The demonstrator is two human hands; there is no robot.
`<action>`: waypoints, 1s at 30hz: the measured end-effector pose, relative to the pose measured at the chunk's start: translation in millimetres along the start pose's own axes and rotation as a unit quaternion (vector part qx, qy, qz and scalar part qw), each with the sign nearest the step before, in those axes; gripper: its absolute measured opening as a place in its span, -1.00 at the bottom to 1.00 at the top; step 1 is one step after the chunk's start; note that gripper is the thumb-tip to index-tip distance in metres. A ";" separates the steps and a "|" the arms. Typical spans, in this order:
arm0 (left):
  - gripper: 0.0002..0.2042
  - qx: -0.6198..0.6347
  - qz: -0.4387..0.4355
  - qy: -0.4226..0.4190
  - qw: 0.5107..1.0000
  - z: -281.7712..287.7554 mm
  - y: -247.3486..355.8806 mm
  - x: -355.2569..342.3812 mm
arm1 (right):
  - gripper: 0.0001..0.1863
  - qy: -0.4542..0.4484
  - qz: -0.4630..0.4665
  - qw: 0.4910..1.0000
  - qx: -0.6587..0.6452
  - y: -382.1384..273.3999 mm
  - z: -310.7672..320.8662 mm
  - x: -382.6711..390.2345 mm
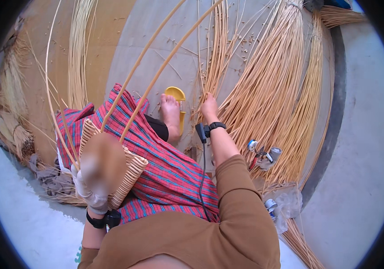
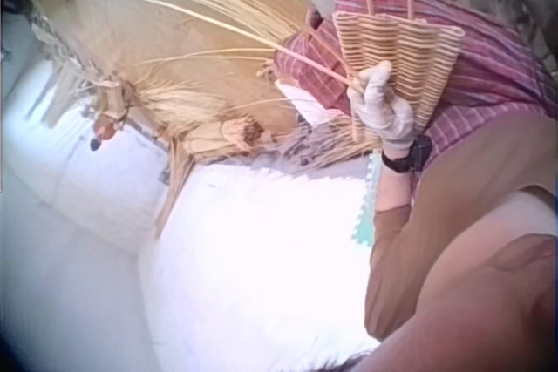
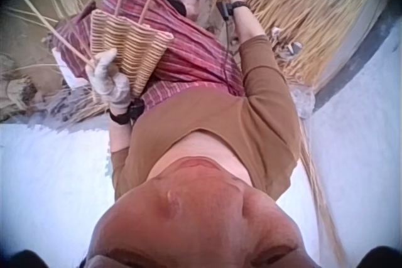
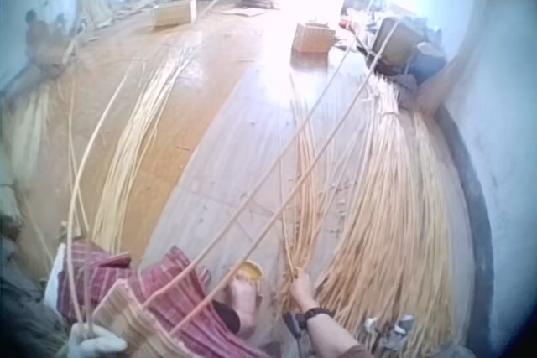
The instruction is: Measuring and cutting wicker stalks to weave them into a panel for a basket.
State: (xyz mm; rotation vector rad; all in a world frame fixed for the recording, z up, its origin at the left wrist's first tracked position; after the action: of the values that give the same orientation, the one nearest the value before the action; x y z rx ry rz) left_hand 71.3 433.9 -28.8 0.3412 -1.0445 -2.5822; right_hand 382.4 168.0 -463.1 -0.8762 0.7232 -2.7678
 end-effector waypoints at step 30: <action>-0.67 0.194 -0.011 0.122 0.973 3.7 -5.3 12.2 | -0.83 -0.352 0.179 0.776 -0.492 -180.6 173.3 205.1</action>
State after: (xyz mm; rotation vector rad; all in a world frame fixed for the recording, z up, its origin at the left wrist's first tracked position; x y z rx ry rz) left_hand 57.7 435.0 -31.1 0.7472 -1.4495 -2.2665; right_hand 314.7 198.9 -148.2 -1.5521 1.9010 -1.3706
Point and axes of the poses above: each hand's wrist, its own x-axis away from the middle knuckle, its own z-axis out of the back of the hand, y = z × x, the point moved 8 cm from there along -x, towards the middle knuckle, and after that the axes turned 11 degrees about -y, right-handed, at the moved point
